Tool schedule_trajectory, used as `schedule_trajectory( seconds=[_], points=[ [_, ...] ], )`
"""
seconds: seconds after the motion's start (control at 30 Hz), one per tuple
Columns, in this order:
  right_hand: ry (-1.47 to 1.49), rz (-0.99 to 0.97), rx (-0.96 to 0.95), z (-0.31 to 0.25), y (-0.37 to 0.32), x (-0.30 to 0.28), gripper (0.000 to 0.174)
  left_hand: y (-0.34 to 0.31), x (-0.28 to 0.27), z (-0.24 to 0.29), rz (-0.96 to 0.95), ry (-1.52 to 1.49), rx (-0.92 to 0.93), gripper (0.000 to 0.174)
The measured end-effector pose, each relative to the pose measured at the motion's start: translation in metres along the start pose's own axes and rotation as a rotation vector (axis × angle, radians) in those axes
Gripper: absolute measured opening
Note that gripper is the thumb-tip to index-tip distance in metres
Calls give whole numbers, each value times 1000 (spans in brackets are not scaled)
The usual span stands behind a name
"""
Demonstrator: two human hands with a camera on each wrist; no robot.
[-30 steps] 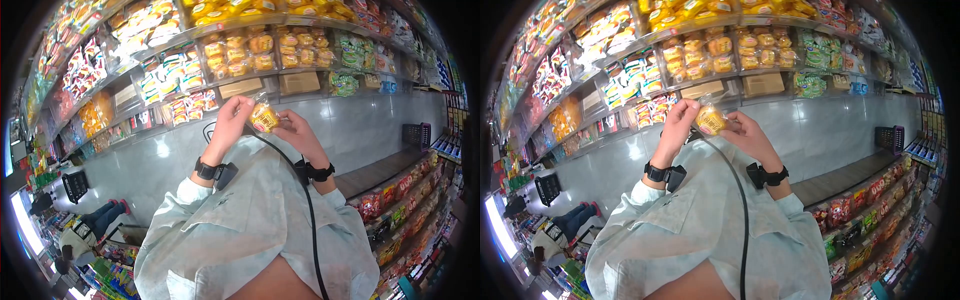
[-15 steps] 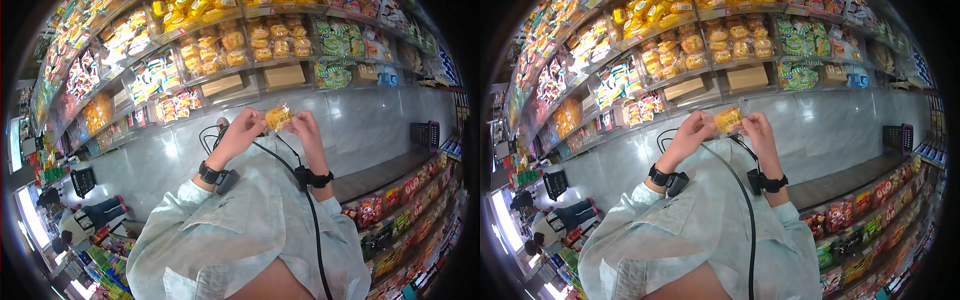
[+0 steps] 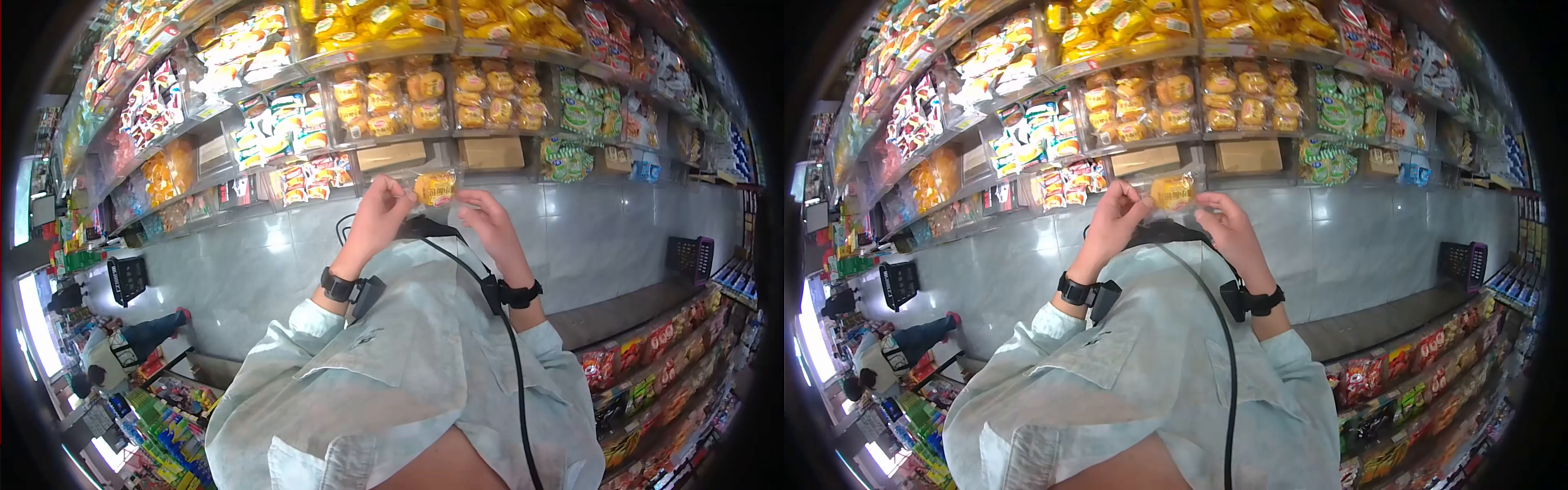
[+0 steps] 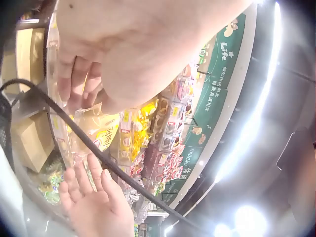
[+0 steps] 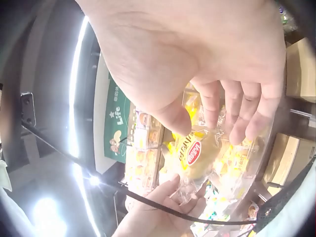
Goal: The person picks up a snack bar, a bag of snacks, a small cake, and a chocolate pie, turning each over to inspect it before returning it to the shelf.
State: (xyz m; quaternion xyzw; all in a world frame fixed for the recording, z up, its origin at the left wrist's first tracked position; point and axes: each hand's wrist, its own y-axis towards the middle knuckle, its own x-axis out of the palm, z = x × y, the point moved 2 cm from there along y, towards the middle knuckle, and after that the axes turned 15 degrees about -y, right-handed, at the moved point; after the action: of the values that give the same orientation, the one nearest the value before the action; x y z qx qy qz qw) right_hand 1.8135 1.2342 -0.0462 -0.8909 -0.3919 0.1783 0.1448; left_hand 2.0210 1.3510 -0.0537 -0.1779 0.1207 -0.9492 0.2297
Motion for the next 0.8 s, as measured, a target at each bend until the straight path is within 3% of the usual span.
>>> schedule_trajectory(
  seconds=[0.07, 0.37, 0.5, 0.53, 0.67, 0.77, 0.8],
  points=[
    [-115, -17, -120, -3, 33, 18, 38, 17, -27, 6, 31, 39, 51, 21],
    [-272, -134, -71, -50, 163, 105, 52, 88, -155, 18, 113, 282, 78, 24],
    [-259, -101, -7, -66, 192, 137, 60, 104, -180, 38, 99, 268, 73, 29],
    [-260, -84, -8, -74, 197, 143, 61, 112, -189, 30, 91, 238, 20, 38],
    [-358, 16, -76, -46, 229, 149, 64, 141, -209, 14, -19, 409, 101, 55],
    [-517, 56, -130, -31, 232, 146, 60, 155, -218, -1, -79, 641, 295, 54],
    [-454, 29, -101, -33, 228, 142, 57, 156, -217, -1, -71, 615, 272, 54]
  ],
)
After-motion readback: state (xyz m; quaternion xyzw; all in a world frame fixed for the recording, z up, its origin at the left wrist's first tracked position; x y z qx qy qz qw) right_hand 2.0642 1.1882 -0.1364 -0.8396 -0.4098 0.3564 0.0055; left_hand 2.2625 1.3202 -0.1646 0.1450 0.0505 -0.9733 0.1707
